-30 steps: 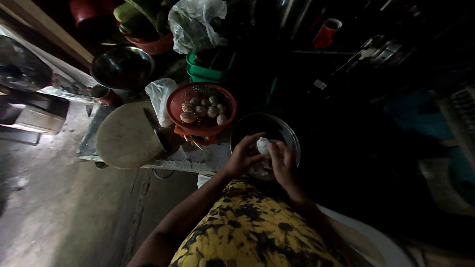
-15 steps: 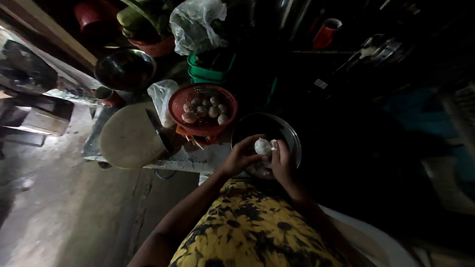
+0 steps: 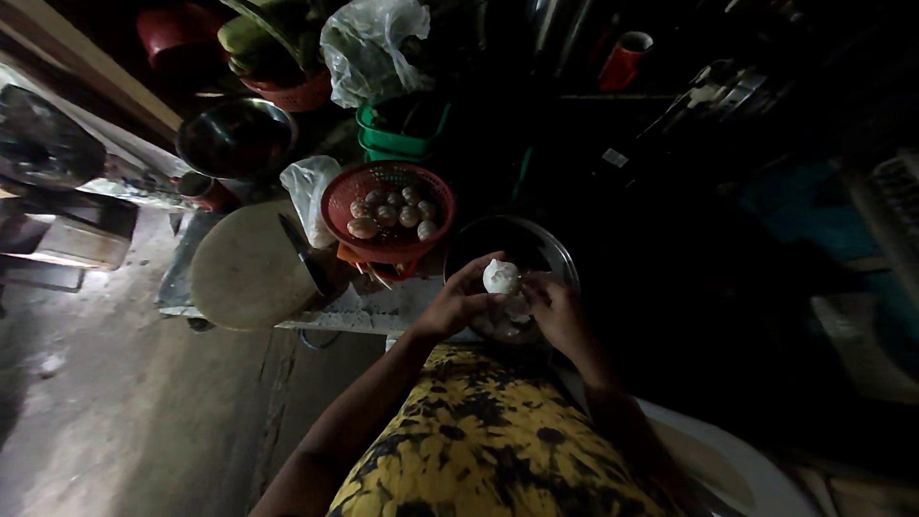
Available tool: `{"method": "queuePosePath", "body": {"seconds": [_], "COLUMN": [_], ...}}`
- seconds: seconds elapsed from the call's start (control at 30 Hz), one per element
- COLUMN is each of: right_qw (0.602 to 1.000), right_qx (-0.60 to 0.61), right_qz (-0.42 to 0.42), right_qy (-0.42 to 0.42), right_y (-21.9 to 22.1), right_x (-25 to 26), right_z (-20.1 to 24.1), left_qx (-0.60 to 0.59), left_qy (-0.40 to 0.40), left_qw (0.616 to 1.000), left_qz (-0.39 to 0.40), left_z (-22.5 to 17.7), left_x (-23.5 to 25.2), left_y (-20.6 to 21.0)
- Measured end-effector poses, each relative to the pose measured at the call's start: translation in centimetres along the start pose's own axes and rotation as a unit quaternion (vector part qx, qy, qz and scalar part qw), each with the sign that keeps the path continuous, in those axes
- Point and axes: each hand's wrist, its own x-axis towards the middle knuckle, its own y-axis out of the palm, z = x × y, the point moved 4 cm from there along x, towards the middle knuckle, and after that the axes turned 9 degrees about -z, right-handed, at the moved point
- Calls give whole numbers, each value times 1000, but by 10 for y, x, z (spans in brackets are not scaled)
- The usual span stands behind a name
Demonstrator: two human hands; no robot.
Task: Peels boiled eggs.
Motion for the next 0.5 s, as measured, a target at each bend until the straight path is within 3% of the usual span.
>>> {"method": "queuePosePath", "body": {"seconds": [0.23,0.5], "right_qw": [985,970], "right_qx": [53,153], "right_qz": [-130,-106], "right_qy": [-101,-156], "right_y": [-18,-15], "right_x": [-7,-9], "right_z": [15,34], "left_qx": [-21,-34], "left_qy": [-3,0], "left_qw": [1000,999], "left_qz": [14,41], "left_z": [-5,-11], "left_x": [-2,-5], "left_y": [5,14]}}
